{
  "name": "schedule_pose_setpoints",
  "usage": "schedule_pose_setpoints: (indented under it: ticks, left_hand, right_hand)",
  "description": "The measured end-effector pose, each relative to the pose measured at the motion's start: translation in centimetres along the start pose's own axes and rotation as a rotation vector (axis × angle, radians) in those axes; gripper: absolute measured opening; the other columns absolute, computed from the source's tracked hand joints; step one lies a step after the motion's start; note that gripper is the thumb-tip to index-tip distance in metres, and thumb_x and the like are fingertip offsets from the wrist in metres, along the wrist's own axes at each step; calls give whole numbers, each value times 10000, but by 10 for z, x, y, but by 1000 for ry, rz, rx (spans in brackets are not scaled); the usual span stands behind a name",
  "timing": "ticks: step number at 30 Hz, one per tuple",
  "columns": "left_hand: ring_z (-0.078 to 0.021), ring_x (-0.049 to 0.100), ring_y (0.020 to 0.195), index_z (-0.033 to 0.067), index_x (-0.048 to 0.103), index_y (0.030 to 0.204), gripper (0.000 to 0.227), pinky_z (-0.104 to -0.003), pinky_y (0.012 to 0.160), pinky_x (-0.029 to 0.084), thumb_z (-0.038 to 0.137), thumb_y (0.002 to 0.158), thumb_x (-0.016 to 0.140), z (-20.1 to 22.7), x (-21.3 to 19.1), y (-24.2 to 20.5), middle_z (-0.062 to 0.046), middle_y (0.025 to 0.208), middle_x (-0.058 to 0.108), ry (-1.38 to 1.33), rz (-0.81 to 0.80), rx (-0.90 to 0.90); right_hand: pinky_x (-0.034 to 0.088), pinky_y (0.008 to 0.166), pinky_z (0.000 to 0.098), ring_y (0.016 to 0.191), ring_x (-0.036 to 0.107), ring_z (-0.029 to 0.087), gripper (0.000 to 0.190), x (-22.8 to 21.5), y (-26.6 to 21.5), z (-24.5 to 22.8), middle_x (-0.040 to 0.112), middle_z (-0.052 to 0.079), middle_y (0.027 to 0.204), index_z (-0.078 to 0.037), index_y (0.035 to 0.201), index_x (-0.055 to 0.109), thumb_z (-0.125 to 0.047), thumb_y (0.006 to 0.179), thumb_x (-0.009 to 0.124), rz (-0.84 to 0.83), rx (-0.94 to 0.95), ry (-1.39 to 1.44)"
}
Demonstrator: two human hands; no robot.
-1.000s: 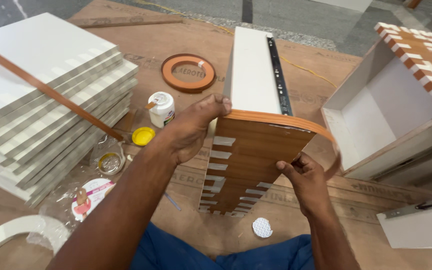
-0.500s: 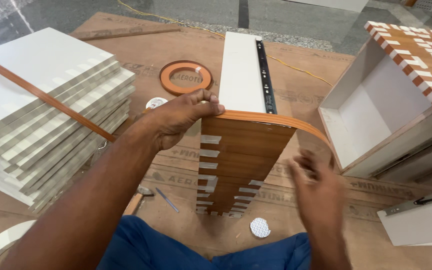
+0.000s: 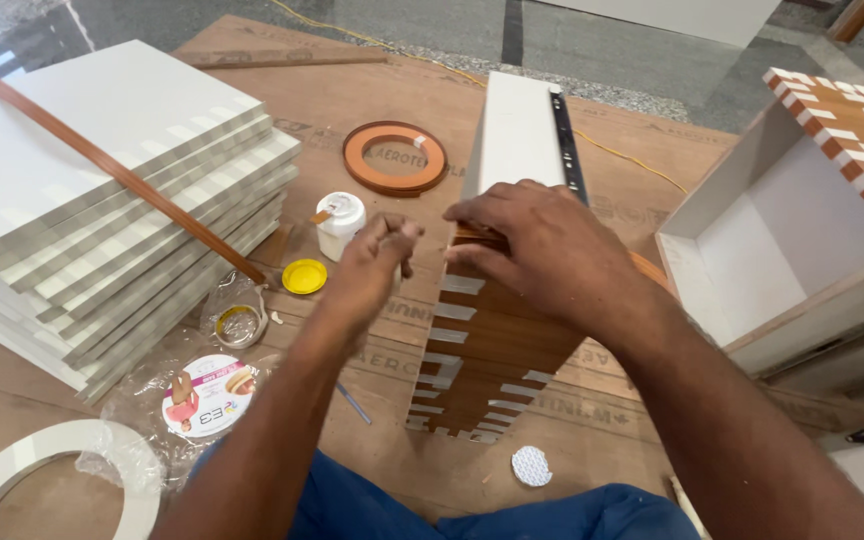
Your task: The person applies adhesive to a curved wooden strip and attaches it to the edge of a white drawer unit. They then use masking tape to secure the strip in place, pressing it firmly along the edge. Finally, they use a hammer to tap the strip for a secure fit.
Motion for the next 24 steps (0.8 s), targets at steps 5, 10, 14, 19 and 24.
schedule_pose_setpoints:
  ticks: [5, 10, 14, 19, 24]
  left_hand:
    - [-73, 598, 1005, 79, 674, 1139, 232, -244, 897, 501, 270, 1009, 649, 15, 2, -18, 2, 1069, 665, 105, -81, 361]
    - [-90, 613, 986, 51, 687, 1165, 333, -263, 867, 540, 281, 938, 770, 6, 22, 14, -23, 1082, 670, -257, -283, 152]
    - [-69, 590, 960, 71, 667, 1187, 388, -255, 843, 531, 311, 908, 786, 11, 27, 29, 19, 1042, 625, -236, -390, 167]
    - [-99, 574, 812, 113, 665, 1213, 376, -262, 741, 527, 388, 957, 664, -6, 0, 24, 8, 950, 633, -32, -144, 107]
    - [-135, 652, 942, 56, 679, 1212, 457, -301, 826, 544, 285, 836, 803, -49, -7, -27, -25, 1000, 696, 183, -166, 227]
  right_hand:
    - [501, 962, 443, 1055, 661, 226, 517, -2, -1, 7, 723, 66, 1159, -189, 1277, 676, -419, 820, 752, 34, 3, -12]
    - [539, 792, 366, 899, 678, 214, 257, -7, -121, 59, 718, 118, 971, -6, 1048, 686, -203, 919, 789, 664, 237, 273]
    - [570, 737, 261, 847, 678, 133, 135, 106, -173, 88, 698, 78, 948, 0, 978, 657, -82, 903, 735, 707, 443, 747]
    - [541, 743, 282, 853, 643, 157, 197, 190, -190, 121, 674, 94, 949, 7, 1092, 616, -66, 945, 725, 827, 739, 985]
    - [508, 961, 325, 1158, 597, 178, 537, 199, -173, 76, 577, 127, 1273, -16, 1353, 464, -133, 922, 761, 1034, 611, 812]
Point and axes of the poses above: each hand's wrist, its own y-axis towards the middle knuckle, its own x-axis out of the palm, z = x × y, the point moved 7 cm from there along y, towards the middle knuckle
